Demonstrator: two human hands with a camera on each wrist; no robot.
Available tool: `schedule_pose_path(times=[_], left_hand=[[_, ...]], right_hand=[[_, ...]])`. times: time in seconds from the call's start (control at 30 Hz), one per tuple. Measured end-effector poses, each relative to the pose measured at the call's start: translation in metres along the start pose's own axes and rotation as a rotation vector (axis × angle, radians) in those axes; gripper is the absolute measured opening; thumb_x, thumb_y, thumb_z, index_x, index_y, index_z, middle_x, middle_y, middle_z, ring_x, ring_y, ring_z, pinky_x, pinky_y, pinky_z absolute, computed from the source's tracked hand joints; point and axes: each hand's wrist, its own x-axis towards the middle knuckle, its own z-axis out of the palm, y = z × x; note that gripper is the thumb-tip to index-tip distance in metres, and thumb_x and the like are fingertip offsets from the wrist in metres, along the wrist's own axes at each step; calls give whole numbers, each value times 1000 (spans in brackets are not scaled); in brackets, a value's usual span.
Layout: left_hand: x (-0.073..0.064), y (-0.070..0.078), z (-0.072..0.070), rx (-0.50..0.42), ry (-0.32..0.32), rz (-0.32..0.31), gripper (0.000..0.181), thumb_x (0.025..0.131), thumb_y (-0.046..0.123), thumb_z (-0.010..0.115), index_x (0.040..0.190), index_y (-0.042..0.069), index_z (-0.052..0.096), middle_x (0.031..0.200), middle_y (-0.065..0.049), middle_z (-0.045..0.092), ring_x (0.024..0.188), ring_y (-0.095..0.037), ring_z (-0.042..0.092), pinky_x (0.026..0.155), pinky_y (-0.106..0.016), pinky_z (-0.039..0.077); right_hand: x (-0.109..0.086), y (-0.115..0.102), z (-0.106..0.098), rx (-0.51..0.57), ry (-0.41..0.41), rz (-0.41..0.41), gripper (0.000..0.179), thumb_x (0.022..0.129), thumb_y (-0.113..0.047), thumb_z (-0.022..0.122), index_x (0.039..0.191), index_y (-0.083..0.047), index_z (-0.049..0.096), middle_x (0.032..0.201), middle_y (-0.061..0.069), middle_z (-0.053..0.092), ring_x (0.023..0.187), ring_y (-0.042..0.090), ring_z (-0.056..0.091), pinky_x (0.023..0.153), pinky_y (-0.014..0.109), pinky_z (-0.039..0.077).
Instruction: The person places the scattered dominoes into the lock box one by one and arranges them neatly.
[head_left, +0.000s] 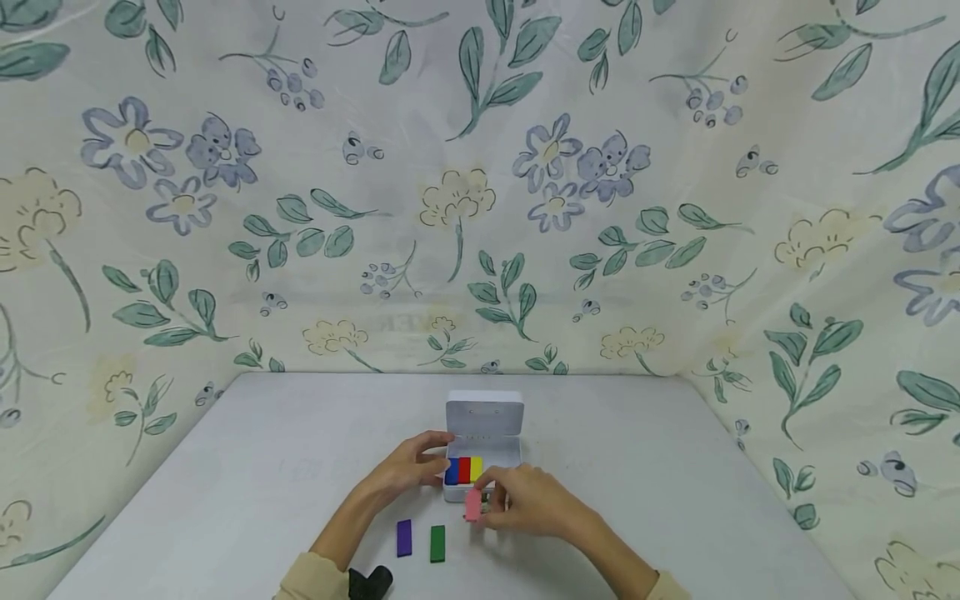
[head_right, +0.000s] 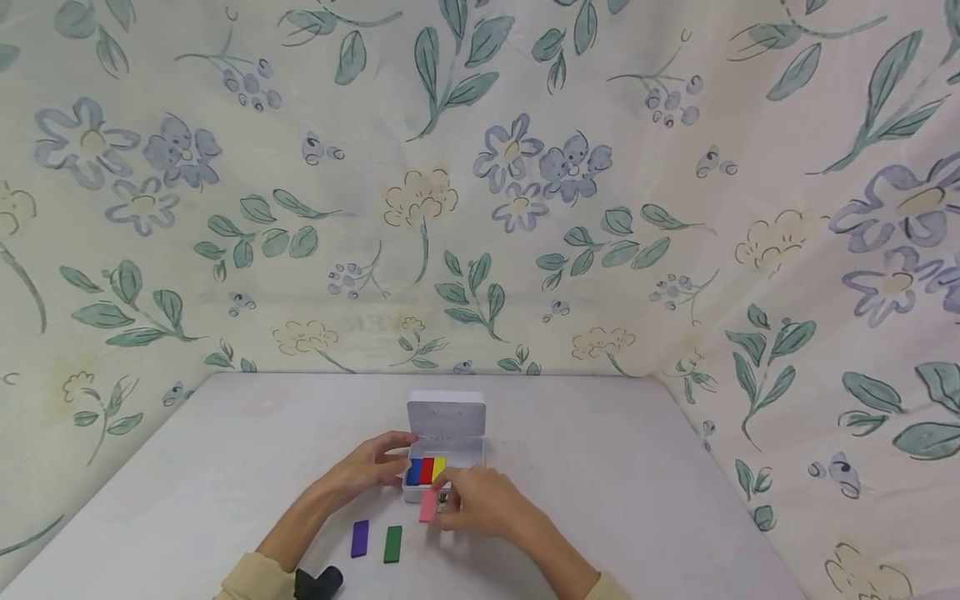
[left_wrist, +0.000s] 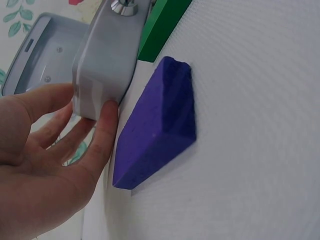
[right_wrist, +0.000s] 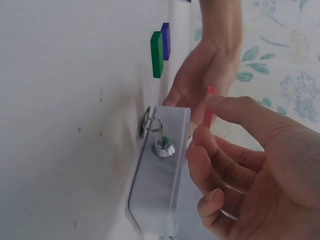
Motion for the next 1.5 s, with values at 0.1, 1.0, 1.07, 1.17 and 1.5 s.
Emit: schedule_pose_path(times=[0.1,1.0,1.07,1.17,1.5], left_hand=[[0,0,0,-6,-1,2,49,95,14,61,141,7,47,151,-21,40,132,-43,48,91,-42,58],[1,-2,0,-4,-4,4,49,96,15,60,142,6,46,151,-22,40,128,-40,53,92,-41,58],[1,-2,0,-8,0,4,49,96,14,60,142,6,46,150,-22,41,127,-39,54,91,-41,58],[0,-1,1,-11,4,4,50,96,14,60,142,5,46,150,-22,41,127,-39,54,91,-41,58],[0,-1,1,-16,1,5,49,96,14,60,142,5,46,150,-22,41,128,-41,53,91,-43,58]], right_hand=[[0,3,-4,-6,23,-7,38,84,-34,76,116,-16,66,67,-14,59,58,0,51,57,14,47],[-3,25,-31,-47,121,-51,37,84,-29,77,114,-12,66,71,-8,58,60,2,49,56,16,44],[-3,27,-32,-42,125,-51,37,84,-28,77,114,-11,66,71,-8,58,60,2,49,55,16,44],[-1,32,-33,-37,128,-43,38,84,-29,77,115,-11,66,71,-8,58,59,2,48,54,16,43],[4,41,-35,-55,142,-39,39,84,-29,76,117,-10,66,73,-7,59,60,5,50,55,17,44]])
